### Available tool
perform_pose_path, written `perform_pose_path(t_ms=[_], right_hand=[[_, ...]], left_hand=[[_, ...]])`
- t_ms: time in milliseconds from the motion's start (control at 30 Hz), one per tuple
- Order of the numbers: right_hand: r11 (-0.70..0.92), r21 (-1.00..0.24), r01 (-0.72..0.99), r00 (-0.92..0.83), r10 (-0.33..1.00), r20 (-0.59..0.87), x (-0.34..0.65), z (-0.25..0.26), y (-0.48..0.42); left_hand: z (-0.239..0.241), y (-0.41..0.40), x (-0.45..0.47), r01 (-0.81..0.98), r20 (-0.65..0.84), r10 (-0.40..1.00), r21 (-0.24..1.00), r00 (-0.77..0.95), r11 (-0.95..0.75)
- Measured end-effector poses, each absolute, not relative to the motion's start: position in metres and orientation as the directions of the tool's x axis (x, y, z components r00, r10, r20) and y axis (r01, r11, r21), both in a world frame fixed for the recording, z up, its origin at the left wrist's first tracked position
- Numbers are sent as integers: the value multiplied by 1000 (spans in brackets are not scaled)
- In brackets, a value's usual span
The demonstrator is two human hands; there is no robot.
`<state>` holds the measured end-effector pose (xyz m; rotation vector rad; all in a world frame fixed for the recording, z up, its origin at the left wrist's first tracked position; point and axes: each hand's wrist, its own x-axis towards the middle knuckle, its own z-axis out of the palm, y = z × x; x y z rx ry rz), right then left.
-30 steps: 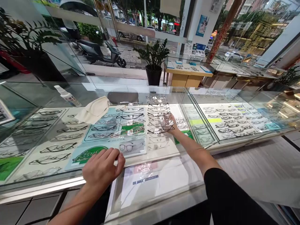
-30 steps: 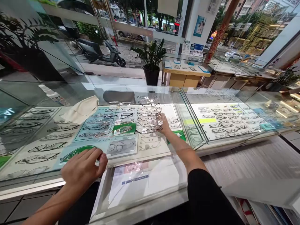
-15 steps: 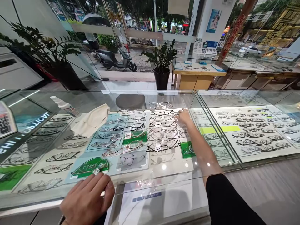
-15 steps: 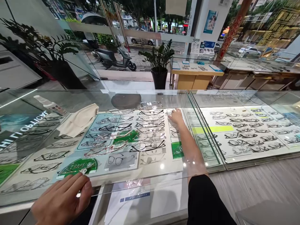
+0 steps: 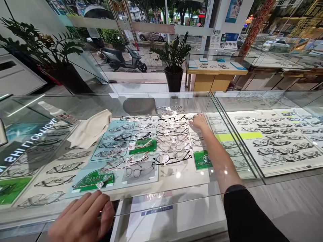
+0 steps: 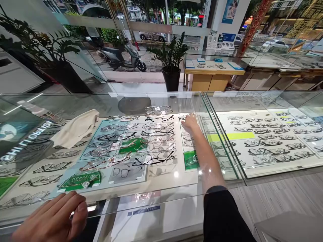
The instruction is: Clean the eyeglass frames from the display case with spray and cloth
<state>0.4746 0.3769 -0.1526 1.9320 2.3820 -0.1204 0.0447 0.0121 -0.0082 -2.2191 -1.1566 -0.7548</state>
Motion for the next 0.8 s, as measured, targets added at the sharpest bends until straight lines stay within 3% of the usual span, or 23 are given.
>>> perform_pose_path(t_ms=[233,500,800], right_hand=[[150,-17,989,-151,975,-164,482,-125,364],[25,43,999,-1,877,-481,492,-111,346],[36,42,998,-19,935,-353,490,-128,338]], left_hand=[[-19,9,35,843,650,579,-191,492,-502],[-14,10,46,845,685,552,-183,476,-503],[-19,10,43,849,699,540,-186,468,-495]])
